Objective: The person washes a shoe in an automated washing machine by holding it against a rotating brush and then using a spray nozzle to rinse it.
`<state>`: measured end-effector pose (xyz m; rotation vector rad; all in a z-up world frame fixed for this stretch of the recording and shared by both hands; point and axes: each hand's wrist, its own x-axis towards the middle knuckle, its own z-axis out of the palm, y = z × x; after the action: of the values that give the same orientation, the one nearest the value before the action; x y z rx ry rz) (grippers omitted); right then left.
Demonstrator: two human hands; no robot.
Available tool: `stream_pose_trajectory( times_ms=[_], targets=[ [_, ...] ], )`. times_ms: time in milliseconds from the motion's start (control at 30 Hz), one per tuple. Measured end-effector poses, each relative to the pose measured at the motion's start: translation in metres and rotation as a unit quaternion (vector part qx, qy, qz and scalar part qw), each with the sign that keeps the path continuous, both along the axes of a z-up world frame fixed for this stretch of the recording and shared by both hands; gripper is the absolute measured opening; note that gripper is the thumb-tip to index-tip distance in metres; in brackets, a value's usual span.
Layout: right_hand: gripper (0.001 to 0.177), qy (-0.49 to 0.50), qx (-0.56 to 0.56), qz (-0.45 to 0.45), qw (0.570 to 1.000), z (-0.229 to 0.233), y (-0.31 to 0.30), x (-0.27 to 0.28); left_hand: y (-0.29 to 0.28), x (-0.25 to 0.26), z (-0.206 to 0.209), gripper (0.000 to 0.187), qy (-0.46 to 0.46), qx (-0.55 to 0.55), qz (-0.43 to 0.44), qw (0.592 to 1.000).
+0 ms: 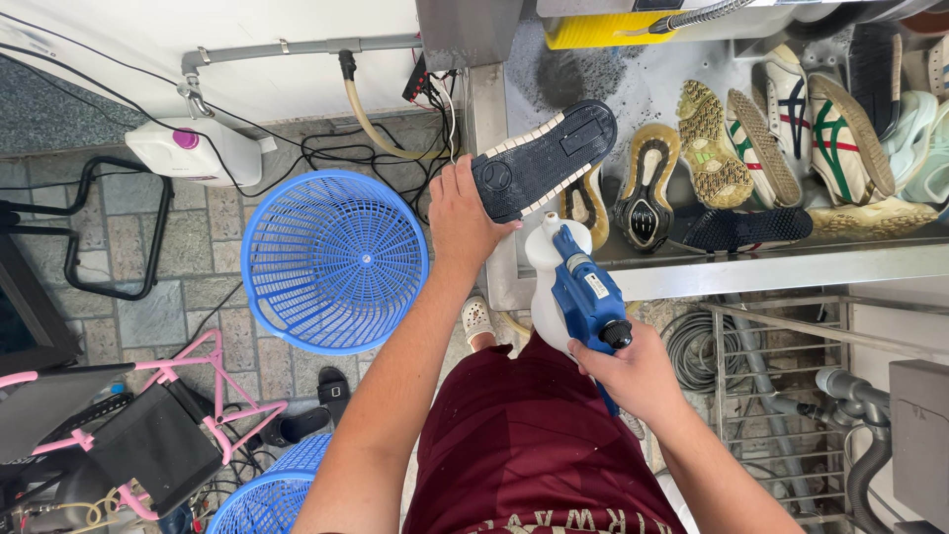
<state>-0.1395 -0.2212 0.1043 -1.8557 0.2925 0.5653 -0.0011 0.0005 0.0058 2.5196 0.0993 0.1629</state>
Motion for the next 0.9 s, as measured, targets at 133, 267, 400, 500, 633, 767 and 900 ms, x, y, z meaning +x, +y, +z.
stream_pose_trajectory(
  times_ms=[133,267,400,500,633,767,900],
  targets=[
    [0.018,0.006,-0.028,0.013,0.999,0.003,0.001,0.003,0.001,0.0,0.001,0.118,0.011,-0.002,0.002,1.0],
    [0.017,-0.005,-0.014,0.014,1.0,0.003,0.002,0.007,0.001,0.0,0.001,0.119,0.001,-0.005,0.001,1.0],
    [0.018,0.0,0.008,0.009,1.0,-0.002,-0.001,0.009,0.001,0.0,0.0,0.119,0.002,-0.001,-0.002,1.0],
    [0.016,-0.009,0.023,0.025,0.999,-0.013,-0.008,0.006,0.002,-0.001,-0.001,0.12,0.006,-0.001,-0.017,1.0],
    [0.017,-0.046,0.116,0.034,0.992,-0.031,-0.021,0.006,0.014,0.0,0.0,0.117,-0.03,-0.031,-0.048,0.998],
    [0.035,-0.026,0.179,-0.003,0.983,-0.043,-0.037,0.008,0.021,0.0,-0.002,0.106,-0.035,-0.065,-0.084,0.994],
    [0.03,0.01,0.146,0.001,0.989,-0.057,-0.057,-0.003,0.024,-0.002,-0.019,0.083,-0.031,-0.133,-0.079,0.987]
  ],
)
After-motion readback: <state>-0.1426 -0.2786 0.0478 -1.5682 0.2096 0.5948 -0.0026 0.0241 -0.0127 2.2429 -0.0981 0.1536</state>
